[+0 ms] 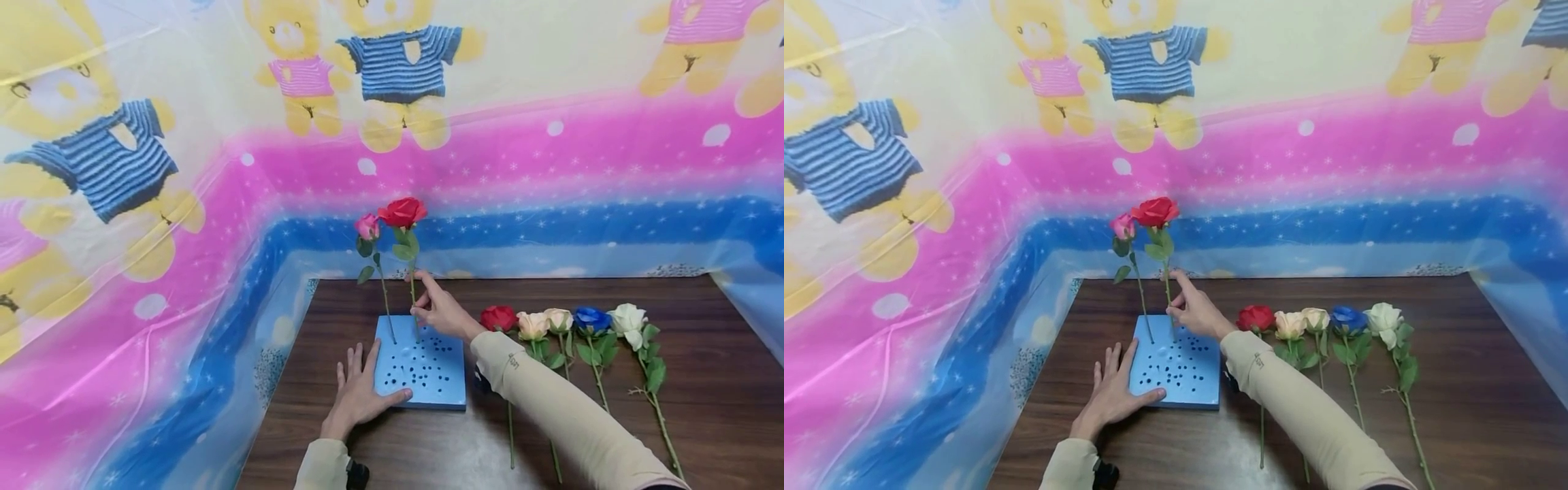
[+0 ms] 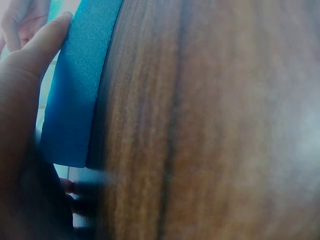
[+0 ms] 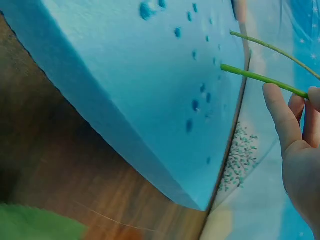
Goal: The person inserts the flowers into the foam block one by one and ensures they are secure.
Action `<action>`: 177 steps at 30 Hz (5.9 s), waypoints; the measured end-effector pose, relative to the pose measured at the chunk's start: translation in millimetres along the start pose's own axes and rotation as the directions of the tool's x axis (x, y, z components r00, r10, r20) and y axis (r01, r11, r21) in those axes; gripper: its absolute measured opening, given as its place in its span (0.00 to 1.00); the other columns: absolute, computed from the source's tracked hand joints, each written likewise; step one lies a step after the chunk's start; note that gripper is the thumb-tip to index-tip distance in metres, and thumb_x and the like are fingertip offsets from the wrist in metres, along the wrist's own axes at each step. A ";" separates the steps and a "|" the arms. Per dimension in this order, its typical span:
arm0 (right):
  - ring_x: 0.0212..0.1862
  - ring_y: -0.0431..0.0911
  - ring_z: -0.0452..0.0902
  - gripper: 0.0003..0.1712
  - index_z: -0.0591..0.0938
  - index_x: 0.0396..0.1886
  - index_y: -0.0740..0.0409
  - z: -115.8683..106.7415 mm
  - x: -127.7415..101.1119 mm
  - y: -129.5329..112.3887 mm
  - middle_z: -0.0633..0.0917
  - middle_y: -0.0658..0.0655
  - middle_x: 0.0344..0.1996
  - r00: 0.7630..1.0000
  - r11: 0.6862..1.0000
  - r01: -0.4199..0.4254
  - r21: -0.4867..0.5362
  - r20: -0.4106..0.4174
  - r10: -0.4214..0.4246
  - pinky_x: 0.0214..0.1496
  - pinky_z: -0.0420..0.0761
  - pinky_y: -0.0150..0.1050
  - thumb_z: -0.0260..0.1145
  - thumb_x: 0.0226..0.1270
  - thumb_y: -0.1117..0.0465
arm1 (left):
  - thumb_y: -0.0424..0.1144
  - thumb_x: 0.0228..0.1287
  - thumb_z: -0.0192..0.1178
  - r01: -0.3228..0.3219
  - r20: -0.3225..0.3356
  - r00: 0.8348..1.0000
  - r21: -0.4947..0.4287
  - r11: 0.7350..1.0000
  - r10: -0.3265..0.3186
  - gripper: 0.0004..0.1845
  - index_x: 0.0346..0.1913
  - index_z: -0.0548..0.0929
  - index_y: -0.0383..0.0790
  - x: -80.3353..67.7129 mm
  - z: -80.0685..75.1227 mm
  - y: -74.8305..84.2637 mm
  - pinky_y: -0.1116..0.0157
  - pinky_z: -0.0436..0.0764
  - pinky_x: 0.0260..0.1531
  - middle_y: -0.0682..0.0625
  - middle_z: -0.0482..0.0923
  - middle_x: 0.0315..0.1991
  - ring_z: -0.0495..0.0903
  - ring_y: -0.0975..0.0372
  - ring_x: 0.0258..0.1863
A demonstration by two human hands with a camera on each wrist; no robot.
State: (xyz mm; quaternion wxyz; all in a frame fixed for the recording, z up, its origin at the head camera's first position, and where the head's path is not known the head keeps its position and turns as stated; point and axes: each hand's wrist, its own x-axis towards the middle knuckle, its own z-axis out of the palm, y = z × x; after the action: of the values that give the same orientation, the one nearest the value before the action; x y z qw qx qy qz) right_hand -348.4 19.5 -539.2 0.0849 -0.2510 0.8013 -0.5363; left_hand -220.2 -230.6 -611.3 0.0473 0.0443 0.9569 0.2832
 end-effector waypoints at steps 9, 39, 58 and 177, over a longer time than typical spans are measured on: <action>0.39 0.58 0.86 0.36 0.66 0.79 0.33 8.5 -6.4 12.2 0.84 0.58 0.41 1.000 1.000 -0.010 -0.004 -0.022 0.010 0.48 0.92 0.49 0.68 0.84 0.67 | 0.84 0.57 0.69 -0.003 0.000 1.000 0.007 1.000 0.003 0.70 0.94 0.45 0.60 -0.4 0.6 -0.8 0.27 0.34 0.83 0.33 0.38 0.92 0.33 0.36 0.91; 0.55 0.53 0.88 0.44 0.65 0.84 0.45 2.7 -32.7 41.3 0.81 0.65 0.62 1.000 0.990 -0.024 0.137 -0.005 0.025 0.53 0.92 0.50 0.77 0.77 0.63 | 0.83 0.58 0.69 0.000 0.003 1.000 0.004 1.000 0.000 0.70 0.94 0.46 0.59 -1.3 -0.4 0.4 0.27 0.34 0.83 0.32 0.39 0.92 0.34 0.36 0.91; 0.58 0.61 0.88 0.45 0.65 0.88 0.47 -56.8 -103.1 42.6 0.78 0.73 0.74 0.999 0.956 -0.013 0.292 -0.031 0.023 0.52 0.92 0.63 0.76 0.80 0.61 | 0.81 0.58 0.70 -0.014 0.003 1.000 -0.002 1.000 0.014 0.70 0.94 0.44 0.59 -0.9 0.4 1.5 0.28 0.32 0.83 0.34 0.38 0.92 0.33 0.37 0.91; 0.38 0.54 0.84 0.41 0.49 0.85 0.78 -246.4 -358.0 120.0 0.85 0.62 0.48 0.804 0.789 -0.594 0.161 0.083 0.588 0.37 0.90 0.49 0.58 0.88 0.65 | 0.80 0.59 0.71 0.005 0.042 0.999 -0.001 1.000 -0.005 0.70 0.94 0.44 0.57 0.8 3.4 2.7 0.25 0.29 0.81 0.31 0.36 0.92 0.30 0.35 0.90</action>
State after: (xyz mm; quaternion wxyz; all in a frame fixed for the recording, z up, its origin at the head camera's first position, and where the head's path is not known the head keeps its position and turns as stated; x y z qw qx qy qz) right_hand -177.9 433.3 -594.0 0.2819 0.0129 0.7869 -0.5488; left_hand -220.5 -226.4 -612.7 0.0680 0.0476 0.9557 0.2824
